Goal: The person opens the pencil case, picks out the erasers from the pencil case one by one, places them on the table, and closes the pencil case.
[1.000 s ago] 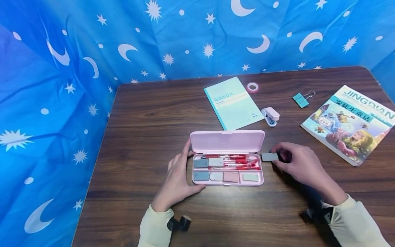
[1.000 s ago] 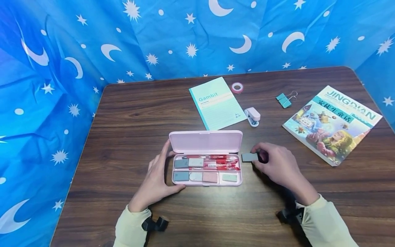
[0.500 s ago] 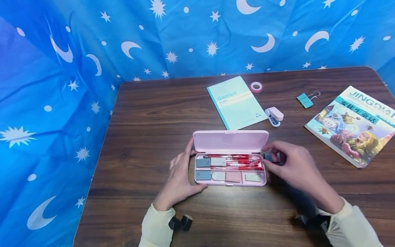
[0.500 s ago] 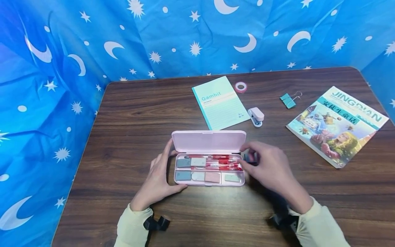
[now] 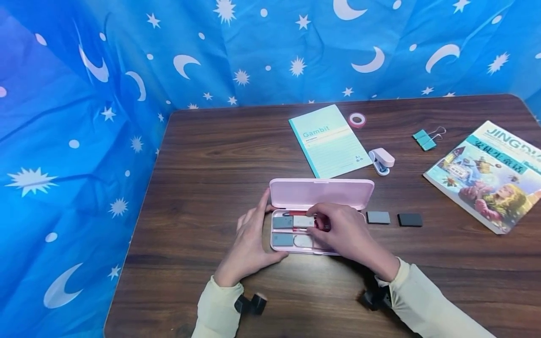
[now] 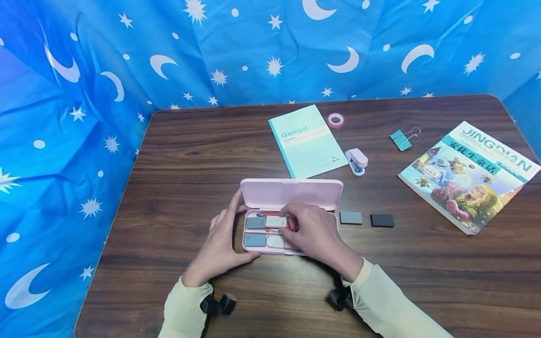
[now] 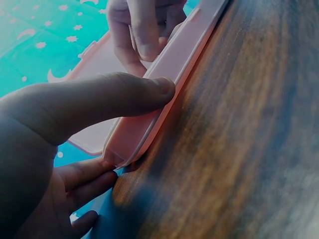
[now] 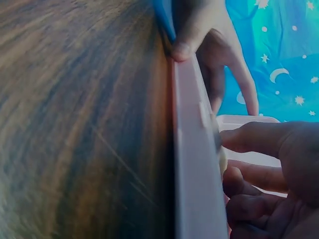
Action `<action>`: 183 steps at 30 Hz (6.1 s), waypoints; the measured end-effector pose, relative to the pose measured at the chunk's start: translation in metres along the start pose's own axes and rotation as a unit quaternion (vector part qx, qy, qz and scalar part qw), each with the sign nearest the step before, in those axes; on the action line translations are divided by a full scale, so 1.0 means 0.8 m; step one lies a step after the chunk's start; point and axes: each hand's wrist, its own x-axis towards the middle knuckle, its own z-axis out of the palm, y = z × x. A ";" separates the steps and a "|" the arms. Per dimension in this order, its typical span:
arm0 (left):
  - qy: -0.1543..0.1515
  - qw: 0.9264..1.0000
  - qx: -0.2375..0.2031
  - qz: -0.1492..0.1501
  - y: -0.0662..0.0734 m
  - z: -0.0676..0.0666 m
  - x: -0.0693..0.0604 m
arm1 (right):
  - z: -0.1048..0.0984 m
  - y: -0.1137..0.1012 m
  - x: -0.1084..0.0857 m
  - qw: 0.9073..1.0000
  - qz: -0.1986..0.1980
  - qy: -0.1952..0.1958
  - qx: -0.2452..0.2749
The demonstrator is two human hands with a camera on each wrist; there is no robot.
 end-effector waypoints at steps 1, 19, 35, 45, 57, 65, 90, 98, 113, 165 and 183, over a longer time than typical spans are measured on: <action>-0.001 1.000 -0.001 0.000 0.001 0.000 0.001 | 0.001 0.000 0.000 1.000 0.005 0.002 -0.007; -0.002 1.000 -0.005 -0.013 0.002 0.004 0.001 | -0.050 0.026 -0.046 0.990 0.018 0.046 0.135; 0.002 1.000 -0.009 -0.016 -0.001 0.000 0.000 | -0.116 0.141 -0.142 0.987 0.129 0.070 0.071; -0.003 1.000 -0.012 -0.027 -0.002 -0.001 -0.003 | -0.112 0.144 -0.142 0.987 0.143 0.064 0.033; 0.009 1.000 -0.005 -0.008 0.000 0.001 -0.002 | -0.067 0.042 -0.069 0.987 0.050 0.075 0.136; 0.006 1.000 -0.007 0.001 0.000 0.004 0.001 | 0.005 -0.018 -0.011 0.992 0.026 0.018 0.124; 0.009 1.000 0.000 0.013 0.004 0.007 0.001 | 0.011 -0.028 0.004 0.999 -0.026 0.027 0.018; 0.008 1.000 -0.006 -0.003 0.005 0.003 0.001 | -0.061 0.031 -0.059 0.991 0.000 0.087 0.099; 0.003 1.000 -0.005 -0.017 0.002 0.002 0.000 | -0.088 0.101 -0.112 0.993 0.060 0.083 -0.059; 0.000 1.000 -0.009 -0.016 0.001 0.003 0.000 | -0.062 0.044 -0.076 0.990 0.039 -0.048 -0.125; -0.002 1.000 -0.013 -0.019 0.003 0.003 -0.001 | -0.150 0.122 -0.128 0.984 0.103 -0.109 0.101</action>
